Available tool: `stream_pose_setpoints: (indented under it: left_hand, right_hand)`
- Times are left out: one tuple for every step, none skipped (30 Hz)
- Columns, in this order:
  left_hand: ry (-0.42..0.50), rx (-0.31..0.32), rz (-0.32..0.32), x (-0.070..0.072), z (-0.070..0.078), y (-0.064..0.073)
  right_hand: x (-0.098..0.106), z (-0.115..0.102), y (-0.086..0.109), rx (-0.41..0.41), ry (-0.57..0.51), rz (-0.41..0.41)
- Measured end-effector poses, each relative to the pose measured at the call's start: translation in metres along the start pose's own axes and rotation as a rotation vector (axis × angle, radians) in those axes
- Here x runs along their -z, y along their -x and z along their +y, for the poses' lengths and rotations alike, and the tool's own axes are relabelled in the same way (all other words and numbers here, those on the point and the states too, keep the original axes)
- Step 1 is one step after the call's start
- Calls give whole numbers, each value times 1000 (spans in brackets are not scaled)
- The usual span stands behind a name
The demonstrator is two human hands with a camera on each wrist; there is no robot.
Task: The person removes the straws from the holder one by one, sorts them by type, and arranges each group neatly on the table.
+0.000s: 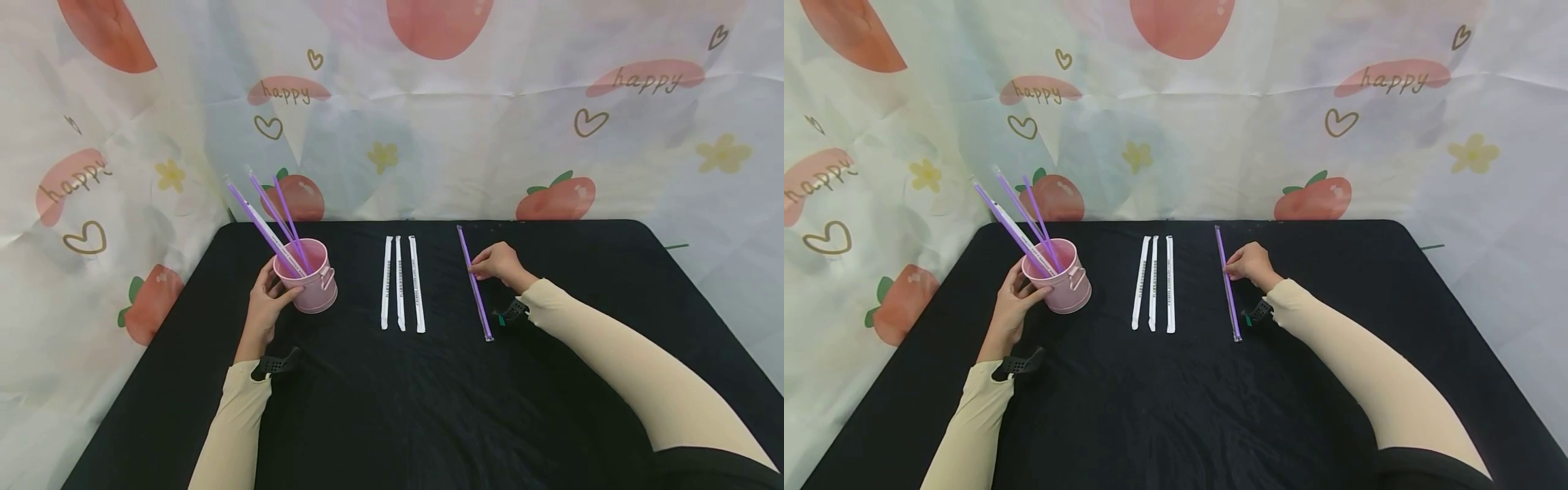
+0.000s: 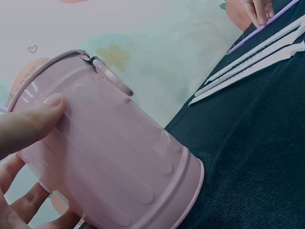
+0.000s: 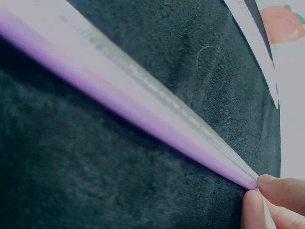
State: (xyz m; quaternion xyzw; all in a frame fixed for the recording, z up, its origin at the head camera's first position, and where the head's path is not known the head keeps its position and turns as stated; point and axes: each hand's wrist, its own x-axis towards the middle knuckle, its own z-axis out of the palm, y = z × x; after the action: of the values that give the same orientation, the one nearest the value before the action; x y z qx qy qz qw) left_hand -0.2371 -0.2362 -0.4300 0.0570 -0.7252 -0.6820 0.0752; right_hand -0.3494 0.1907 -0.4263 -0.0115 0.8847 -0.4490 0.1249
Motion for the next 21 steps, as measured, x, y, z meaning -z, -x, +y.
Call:
stream_pose_setpoints:
  left_hand:
    - [1,0,-2,0,0,0]
    - [2,-1,-2,0,0,0]
    - [3,-2,-4,0,0,0]
    - [5,-6,-5,0,-1,0]
    - [7,-8,-5,0,-1,0]
    - [10,-10,-5,0,-1,0]
    - [12,-14,-5,0,0,0]
    - [12,-16,-5,1,0,0]
    - [12,-17,-6,1,0,0]
    - [12,-18,-6,1,0,0]
    - [11,-17,-6,1,0,0]
    - [8,-17,-5,1,0,0]
    - [7,-16,-3,1,0,0]
    - [6,-16,-3,1,0,0]
    - [9,-17,-4,0,0,0]
    - [9,-19,-3,0,-1,0]
    - [8,-20,-3,0,-1,0]
    - [6,-21,-2,0,-1,0]
    - [7,-21,-3,0,-1,0]
    - [6,-20,-3,0,-1,0]
    - [5,-18,-4,0,-1,0]
  right_hand:
    - [0,0,0,0,-2,0]
    - [0,1,-1,-2,-3,3]
    - [0,1,-1,-3,-4,5]
    - [-1,1,-1,-4,-2,8]
    - [-1,1,-1,-1,5,12]
    - [-2,0,0,2,16,17]
    - [-3,-1,0,5,25,23]
    - [-3,-1,0,4,34,30]
    - [-4,-2,0,6,38,34]
    - [-4,-2,0,7,40,38]
    - [-5,-3,0,9,41,41]
    - [-5,-4,0,10,36,42]
    - [-5,-4,0,12,28,40]
    - [-5,-3,0,12,22,37]
    - [-4,-3,0,15,19,36]
    - [-4,-3,0,14,21,36]
    - [-3,-3,1,14,23,36]
    - [-2,-3,1,14,27,36]
    - [-1,-3,1,13,31,37]
    - [0,-2,2,12,35,41]
    - [1,-1,3,13,37,44]
